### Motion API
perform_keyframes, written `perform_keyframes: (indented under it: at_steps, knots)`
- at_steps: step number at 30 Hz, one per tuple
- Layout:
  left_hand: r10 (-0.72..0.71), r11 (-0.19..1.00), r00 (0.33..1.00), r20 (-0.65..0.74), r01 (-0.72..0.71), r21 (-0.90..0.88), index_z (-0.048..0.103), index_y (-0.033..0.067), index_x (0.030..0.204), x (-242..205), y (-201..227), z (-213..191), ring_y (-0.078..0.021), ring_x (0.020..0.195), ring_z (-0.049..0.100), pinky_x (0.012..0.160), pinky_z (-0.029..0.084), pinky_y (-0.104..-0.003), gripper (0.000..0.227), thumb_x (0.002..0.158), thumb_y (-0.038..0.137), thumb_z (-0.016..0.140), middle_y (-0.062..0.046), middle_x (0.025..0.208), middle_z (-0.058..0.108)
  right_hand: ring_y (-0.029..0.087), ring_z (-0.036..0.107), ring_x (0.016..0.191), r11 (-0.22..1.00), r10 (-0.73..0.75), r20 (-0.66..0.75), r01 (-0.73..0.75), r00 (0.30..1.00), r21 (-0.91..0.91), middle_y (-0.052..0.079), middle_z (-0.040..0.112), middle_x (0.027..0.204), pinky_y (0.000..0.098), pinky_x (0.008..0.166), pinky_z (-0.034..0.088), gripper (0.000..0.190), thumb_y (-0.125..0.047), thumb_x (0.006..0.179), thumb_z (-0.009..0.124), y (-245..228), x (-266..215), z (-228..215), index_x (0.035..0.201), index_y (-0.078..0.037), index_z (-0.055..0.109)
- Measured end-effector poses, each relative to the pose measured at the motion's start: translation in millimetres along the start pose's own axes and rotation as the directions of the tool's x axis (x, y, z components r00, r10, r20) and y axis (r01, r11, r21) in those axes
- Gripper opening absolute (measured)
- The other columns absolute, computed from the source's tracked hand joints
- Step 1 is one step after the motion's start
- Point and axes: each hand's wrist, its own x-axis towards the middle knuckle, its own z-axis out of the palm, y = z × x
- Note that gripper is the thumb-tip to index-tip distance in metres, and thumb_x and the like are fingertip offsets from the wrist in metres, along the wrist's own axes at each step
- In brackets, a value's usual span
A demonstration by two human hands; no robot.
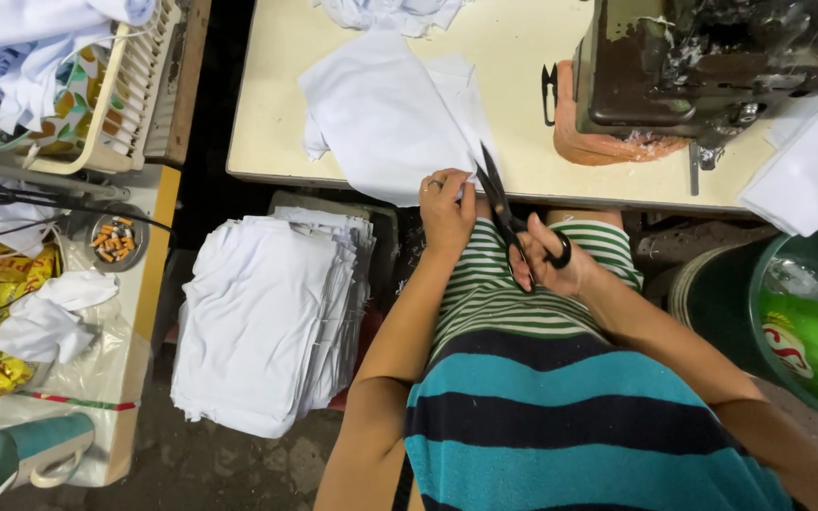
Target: A person is preparing fabric pieces by folding them and trimming them with scissors at a sewing workstation.
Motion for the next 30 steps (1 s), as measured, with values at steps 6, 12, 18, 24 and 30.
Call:
perform_keyframes:
  at_steps: [6, 12, 18, 24, 30]
  knots:
    - [-0.107, 0.983, 0.994, 0.001, 0.106, -0.151, 0.069, 0.0099, 0.091, 3, 0, -6, -0.0323, 0.095, 0.067, 0.088, 0.053, -0.043, 0.003, 0.092, 0.008, 0.071, -0.008, 0.097, 0.070, 0.024, 0.056, 0.045, 0.998, -0.058, -0.078, 0.055, 0.995, -0.035, 0.009, 0.046, 0.058, 0.0335, 0.043, 0.050, 0.069, -0.068, 0.101, 0.058, -22, 22, 19, 0.079, -0.002, 0.060]
    - [-0.222, 0.936, 0.975, 0.013, 0.216, -0.278, 0.070, 0.0111, 0.090, 12, 7, -15, -0.0298, 0.091, 0.068, 0.084, 0.053, -0.038, 0.006, 0.091, 0.005, 0.073, -0.006, 0.095, 0.072, 0.027, 0.057, 0.045, 0.992, -0.058, -0.081, 0.049, 0.995, -0.112, 0.012, 0.049, 0.057, 0.0378, 0.042, 0.050, 0.074, -0.073, 0.098, 0.058, -23, 33, 14, 0.078, -0.001, 0.062]
    - [-0.317, 0.895, 0.948, 0.019, 0.306, -0.323, 0.073, 0.0110, 0.090, 13, 2, -16, -0.0294, 0.090, 0.070, 0.083, 0.054, -0.038, 0.007, 0.092, 0.004, 0.074, -0.007, 0.093, 0.074, 0.025, 0.055, 0.047, 0.989, -0.043, -0.143, 0.022, 0.989, -0.145, 0.010, 0.048, 0.058, 0.0366, 0.045, 0.050, 0.073, -0.071, 0.098, 0.062, -50, 66, 28, 0.082, 0.000, 0.061]
    - [-0.444, 0.805, 0.891, 0.097, 0.444, -0.393, 0.074, 0.0095, 0.092, 14, 4, -25, -0.0258, 0.095, 0.070, 0.087, 0.053, -0.034, 0.009, 0.095, 0.003, 0.070, -0.006, 0.095, 0.075, 0.024, 0.059, 0.050, 0.994, 0.063, -0.105, -0.072, 0.992, -0.077, 0.008, 0.050, 0.061, 0.0338, 0.048, 0.052, 0.081, -0.085, 0.091, 0.053, -58, 78, 37, 0.082, -0.005, 0.061]
    - [-0.507, 0.738, 0.850, 0.147, 0.515, -0.435, 0.072, 0.0070, 0.089, 11, -4, -23, -0.0244, 0.099, 0.070, 0.089, 0.052, -0.036, 0.007, 0.094, 0.002, 0.070, -0.008, 0.098, 0.075, 0.020, 0.056, 0.048, 0.995, -0.022, -0.163, 0.006, 0.986, -0.097, 0.005, 0.047, 0.060, 0.0313, 0.044, 0.050, 0.071, -0.073, 0.094, 0.067, -68, 120, 34, 0.082, -0.004, 0.058]
